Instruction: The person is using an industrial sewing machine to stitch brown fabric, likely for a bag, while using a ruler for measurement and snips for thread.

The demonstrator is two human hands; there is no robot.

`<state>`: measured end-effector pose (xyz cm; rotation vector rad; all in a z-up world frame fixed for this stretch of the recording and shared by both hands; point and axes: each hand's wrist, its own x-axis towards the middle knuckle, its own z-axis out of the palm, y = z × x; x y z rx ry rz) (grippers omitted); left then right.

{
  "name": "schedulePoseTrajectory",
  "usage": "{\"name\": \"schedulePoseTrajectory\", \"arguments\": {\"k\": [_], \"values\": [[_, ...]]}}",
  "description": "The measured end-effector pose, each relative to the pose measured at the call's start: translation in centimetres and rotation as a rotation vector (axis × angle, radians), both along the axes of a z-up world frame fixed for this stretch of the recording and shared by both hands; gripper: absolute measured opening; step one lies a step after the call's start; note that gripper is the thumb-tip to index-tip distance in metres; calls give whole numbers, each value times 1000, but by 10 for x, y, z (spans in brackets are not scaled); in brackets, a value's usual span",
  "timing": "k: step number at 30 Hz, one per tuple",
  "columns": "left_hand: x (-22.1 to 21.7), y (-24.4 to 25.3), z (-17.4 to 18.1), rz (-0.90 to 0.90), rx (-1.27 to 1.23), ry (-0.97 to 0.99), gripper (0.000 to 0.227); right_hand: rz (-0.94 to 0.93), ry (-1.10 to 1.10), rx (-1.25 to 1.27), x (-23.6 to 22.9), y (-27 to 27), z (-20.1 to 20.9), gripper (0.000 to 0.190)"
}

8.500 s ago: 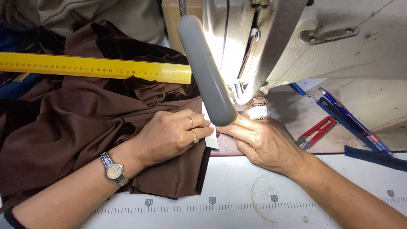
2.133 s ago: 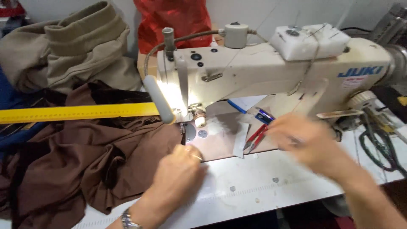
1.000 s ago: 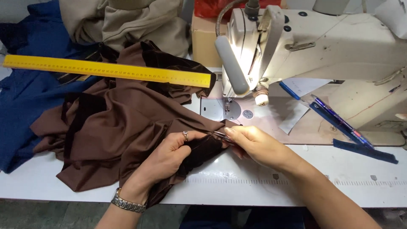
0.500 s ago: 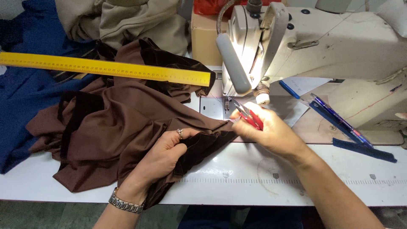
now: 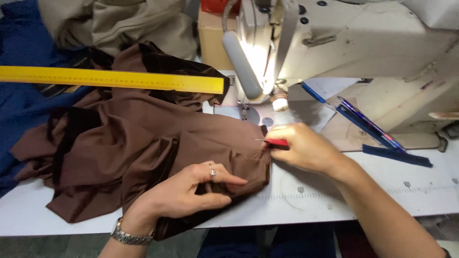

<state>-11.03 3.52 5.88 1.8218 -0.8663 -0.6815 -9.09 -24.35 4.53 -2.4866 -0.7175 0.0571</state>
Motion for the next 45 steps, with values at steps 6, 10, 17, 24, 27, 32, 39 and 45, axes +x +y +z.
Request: {"name": "schedulePoseTrajectory", "arguments": {"k": [6,10,17,24,27,32,39,45], "values": [[-7,-22,9,-77,197,-220,36,-126,54,11,-25,-33,12,23],[-5,-41,15,40,361,-250,24,-274,190,28,-36,-41,18,25],[22,-99,-19,82,184,-563,21,-327,135,136,-41,-38,25,16],[54,-134,-47,72,221,-388,17,-369,33,195,-40,-57,10,20],[58,-127,-44,147,80,-7,19,-489,69,338,-54,-48,33,20],[58,-123,-45,186,-190,283,20,-449,227,282,-58,-36,20,33],[58,-121,-43,187,-204,245,24,-497,244,110,-51,-22,20,24],[57,-122,-44,185,-220,215,22,-457,225,118,-49,-20,14,22]]}}
